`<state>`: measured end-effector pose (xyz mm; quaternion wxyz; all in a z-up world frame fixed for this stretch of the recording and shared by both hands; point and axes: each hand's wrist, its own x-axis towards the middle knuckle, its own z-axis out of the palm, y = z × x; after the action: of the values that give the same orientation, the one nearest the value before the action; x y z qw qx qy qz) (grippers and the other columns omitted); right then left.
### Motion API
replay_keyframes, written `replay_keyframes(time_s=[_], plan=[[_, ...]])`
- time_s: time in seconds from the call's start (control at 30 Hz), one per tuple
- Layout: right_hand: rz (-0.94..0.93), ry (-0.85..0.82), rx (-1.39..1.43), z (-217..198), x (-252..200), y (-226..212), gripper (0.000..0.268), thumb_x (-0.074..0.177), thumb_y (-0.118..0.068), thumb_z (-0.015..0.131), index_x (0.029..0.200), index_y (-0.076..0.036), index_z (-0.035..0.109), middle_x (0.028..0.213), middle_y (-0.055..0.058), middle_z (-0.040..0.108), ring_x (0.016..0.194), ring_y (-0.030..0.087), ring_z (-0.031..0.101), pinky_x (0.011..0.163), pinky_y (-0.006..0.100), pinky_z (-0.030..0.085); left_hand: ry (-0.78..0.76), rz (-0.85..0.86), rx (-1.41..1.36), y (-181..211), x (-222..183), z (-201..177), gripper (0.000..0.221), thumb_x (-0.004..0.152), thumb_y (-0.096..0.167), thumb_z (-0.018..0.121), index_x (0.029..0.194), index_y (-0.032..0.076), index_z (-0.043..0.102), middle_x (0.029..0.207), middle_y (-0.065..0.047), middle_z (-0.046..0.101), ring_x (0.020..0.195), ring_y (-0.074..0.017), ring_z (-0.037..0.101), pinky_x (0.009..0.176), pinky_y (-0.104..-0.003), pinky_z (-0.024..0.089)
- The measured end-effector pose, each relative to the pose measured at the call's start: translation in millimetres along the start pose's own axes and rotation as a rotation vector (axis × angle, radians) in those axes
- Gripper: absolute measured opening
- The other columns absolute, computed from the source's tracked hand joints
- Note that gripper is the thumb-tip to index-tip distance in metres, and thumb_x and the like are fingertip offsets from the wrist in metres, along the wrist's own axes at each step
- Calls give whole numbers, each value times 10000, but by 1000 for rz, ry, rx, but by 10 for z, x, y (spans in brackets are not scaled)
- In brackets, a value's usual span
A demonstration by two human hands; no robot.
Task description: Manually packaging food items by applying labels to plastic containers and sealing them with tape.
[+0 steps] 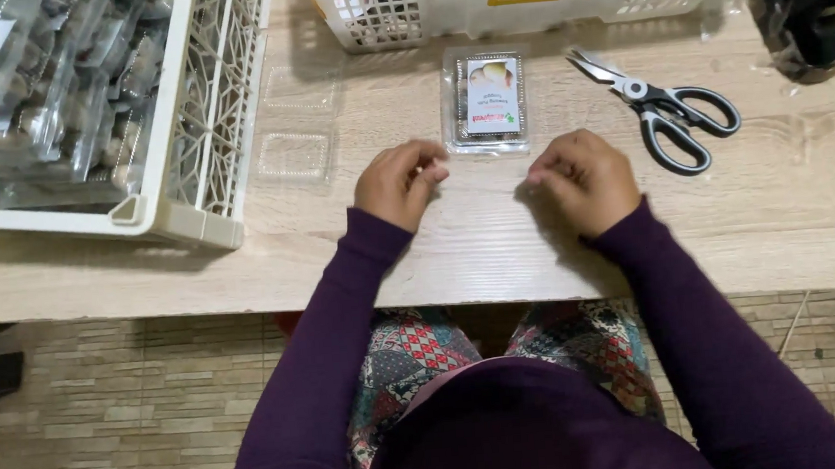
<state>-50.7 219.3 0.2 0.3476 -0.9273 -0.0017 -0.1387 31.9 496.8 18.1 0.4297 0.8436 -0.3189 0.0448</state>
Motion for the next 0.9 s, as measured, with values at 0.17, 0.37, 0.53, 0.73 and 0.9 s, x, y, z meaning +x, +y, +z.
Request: replay_keyframes(time_s=[0.17, 0.37, 0.53, 0.73, 0.9], plan=[[282, -226, 281, -183, 300, -85, 115, 904, -106, 789, 1018, -100, 776, 772, 43, 700, 781, 178, 666, 778, 315, 546, -149, -335, -387, -28, 243, -33, 810, 931, 65, 754, 1553, 192, 252, 851, -11, 732, 776, -150, 636, 783, -257, 534], [378, -309, 711, -135, 327, 226, 532, 835, 74, 752, 1309, -39, 539, 820, 72, 683, 803, 155, 662, 833, 285, 543, -252, -485, -515, -172, 386, -59, 970, 851, 62, 823, 1594, 166, 207, 864, -16, 769, 715, -71, 587, 737, -177, 517], [350, -306, 717, -48, 370, 308, 397, 880, 87, 709, 1233, -11, 558, 826, 88, 687, 775, 158, 656, 812, 300, 538, -302, -575, -553, -161, 446, -107, 1017, 823, 74, 848, 1602, 160, 200, 843, -21, 777, 675, -48, 587, 700, -169, 524], [406, -216, 660, -100, 411, 213, 271, 907, 21, 752, 1132, -24, 607, 794, 49, 658, 680, 98, 585, 644, 214, 492, -305, -521, -558, -62, 445, -143, 970, 835, 37, 803, 1597, 128, 210, 836, -44, 760, 651, -46, 526, 646, -151, 476], [477, -193, 648, -224, 424, 76, 86, 969, -2, 671, 1054, -2, 660, 719, 93, 608, 500, 156, 569, 433, 260, 452, -394, -413, -703, -63, 416, -98, 946, 820, -8, 785, 1594, 145, 262, 826, -54, 746, 649, -56, 528, 658, -158, 473]])
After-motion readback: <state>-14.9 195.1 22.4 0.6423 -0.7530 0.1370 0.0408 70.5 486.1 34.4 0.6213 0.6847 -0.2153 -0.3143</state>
